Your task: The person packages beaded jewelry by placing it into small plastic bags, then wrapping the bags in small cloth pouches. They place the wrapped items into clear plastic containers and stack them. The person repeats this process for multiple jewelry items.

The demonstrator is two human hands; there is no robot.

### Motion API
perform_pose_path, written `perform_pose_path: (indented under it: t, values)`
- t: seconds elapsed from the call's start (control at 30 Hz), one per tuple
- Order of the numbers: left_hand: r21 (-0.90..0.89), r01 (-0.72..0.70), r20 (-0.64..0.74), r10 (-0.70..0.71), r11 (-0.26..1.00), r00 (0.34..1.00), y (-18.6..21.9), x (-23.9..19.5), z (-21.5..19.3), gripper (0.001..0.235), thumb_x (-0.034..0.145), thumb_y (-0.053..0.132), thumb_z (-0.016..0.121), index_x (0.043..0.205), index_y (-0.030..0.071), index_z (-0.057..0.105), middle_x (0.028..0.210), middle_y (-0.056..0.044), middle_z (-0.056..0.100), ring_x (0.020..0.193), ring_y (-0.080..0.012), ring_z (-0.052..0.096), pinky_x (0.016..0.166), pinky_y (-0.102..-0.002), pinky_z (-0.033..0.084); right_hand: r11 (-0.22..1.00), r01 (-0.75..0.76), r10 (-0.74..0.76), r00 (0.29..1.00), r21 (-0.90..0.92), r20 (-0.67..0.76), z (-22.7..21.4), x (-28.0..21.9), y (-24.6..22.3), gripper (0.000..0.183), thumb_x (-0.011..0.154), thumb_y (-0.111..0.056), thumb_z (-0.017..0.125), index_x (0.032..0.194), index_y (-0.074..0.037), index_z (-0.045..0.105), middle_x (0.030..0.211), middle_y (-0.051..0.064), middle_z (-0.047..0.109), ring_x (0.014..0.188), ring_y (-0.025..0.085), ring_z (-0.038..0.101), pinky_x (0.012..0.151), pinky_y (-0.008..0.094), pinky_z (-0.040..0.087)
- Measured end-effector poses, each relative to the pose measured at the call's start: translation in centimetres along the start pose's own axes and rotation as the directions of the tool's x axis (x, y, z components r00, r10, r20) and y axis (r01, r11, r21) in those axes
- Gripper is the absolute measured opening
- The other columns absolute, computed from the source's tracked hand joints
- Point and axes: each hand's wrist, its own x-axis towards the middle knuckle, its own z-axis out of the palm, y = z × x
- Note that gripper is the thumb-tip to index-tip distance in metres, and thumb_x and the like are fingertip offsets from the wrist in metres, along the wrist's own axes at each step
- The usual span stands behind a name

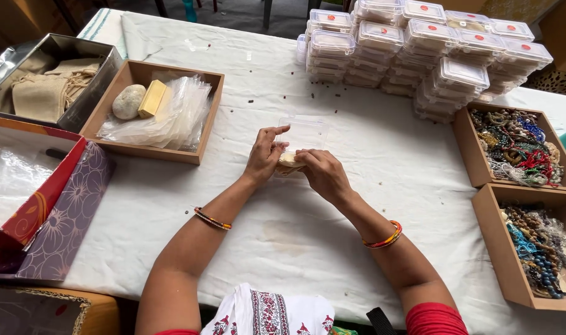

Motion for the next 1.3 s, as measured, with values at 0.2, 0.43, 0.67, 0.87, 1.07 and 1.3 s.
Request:
perform_pose_path:
  t: [0.2, 0.43, 0.67, 0.87, 1.07, 1.3]
  values:
    - [-0.010, 0.158, 0.196, -0.153, 0.987, 0.969, 0.9, 0.4, -0.2, 0.043, 0.104, 0.025, 0.064, 0.144, 0.014, 0.054, 0.141, -0.012, 0.053, 0.132, -0.0248, 0.056, 0.112, -0.038, 0.054, 0.974, 0.018, -0.016, 1.000, -0.226, 0.008, 1.0, -0.9, 0.5, 0.014, 0.085, -0.013, 0.081, 0.093, -0.013, 0.069, 0.098, 0.001, 0.068, 0.091, 0.020, 0.066, 0.078, 0.038, 0.056]
    - [0.088, 0.129, 0.363, -0.152, 0.988, 0.919, 3.0, 0.4, -1.4, 0.080, 0.079, 0.032, 0.081, 0.149, 0.020, 0.045, 0.144, -0.010, 0.045, 0.141, -0.0306, 0.044, 0.118, -0.044, 0.044, 0.988, 0.074, -0.048, 0.981, -0.133, 0.186, -0.9, -0.7, -0.2, 0.019, 0.089, -0.002, 0.072, 0.105, -0.012, 0.076, 0.098, 0.003, 0.066, 0.087, 0.019, 0.065, 0.073, 0.034, 0.058]
    - [0.178, 0.229, 0.431, -0.285, 0.957, 0.856, 4.5, 0.7, -2.0, 0.079, 0.070, 0.011, 0.073, 0.144, 0.030, 0.052, 0.133, -0.007, 0.048, 0.137, -0.0273, 0.049, 0.119, -0.042, 0.043, 0.994, -0.071, 0.093, 0.950, -0.083, 0.299, -1.1, -0.7, -0.2, 0.014, 0.092, -0.008, 0.071, 0.105, -0.010, 0.076, 0.090, 0.002, 0.068, 0.079, 0.019, 0.066, 0.063, 0.033, 0.059]
    - [0.197, 0.265, 0.413, -0.325, 0.944, 0.851, 4.0, 1.0, -1.3, 0.066, 0.077, 0.006, 0.074, 0.135, 0.030, 0.057, 0.130, -0.004, 0.049, 0.127, -0.0225, 0.057, 0.112, -0.037, 0.046, 0.983, -0.176, 0.185, 0.953, -0.057, 0.239, -0.4, -1.2, 0.3, 0.010, 0.093, -0.014, 0.074, 0.100, -0.008, 0.073, 0.092, 0.003, 0.066, 0.080, 0.017, 0.066, 0.064, 0.033, 0.059]
    - [0.283, 0.146, 0.395, -0.254, 0.948, 0.883, 2.5, 0.7, -1.1, 0.019, 0.078, 0.010, 0.075, 0.094, 0.018, 0.077, 0.135, -0.003, 0.049, 0.121, -0.0205, 0.063, 0.104, -0.035, 0.056, 0.976, -0.071, 0.127, 0.953, -0.205, 0.276, -1.6, -0.5, -0.8, 0.018, 0.078, -0.008, 0.074, 0.095, -0.015, 0.078, 0.089, 0.002, 0.065, 0.082, 0.019, 0.063, 0.071, 0.037, 0.054]
    - [0.422, 0.034, 0.462, -0.248, 0.906, 0.852, 2.3, 0.4, -1.6, 0.019, 0.074, 0.015, 0.071, 0.089, 0.018, 0.083, 0.157, -0.005, 0.037, 0.134, -0.0276, 0.053, 0.110, -0.042, 0.054, 0.961, -0.096, 0.209, 0.867, -0.259, 0.452, -1.2, -0.9, -0.3, 0.026, 0.078, -0.006, 0.070, 0.102, -0.014, 0.077, 0.086, 0.002, 0.069, 0.074, 0.019, 0.064, 0.083, 0.038, 0.051]
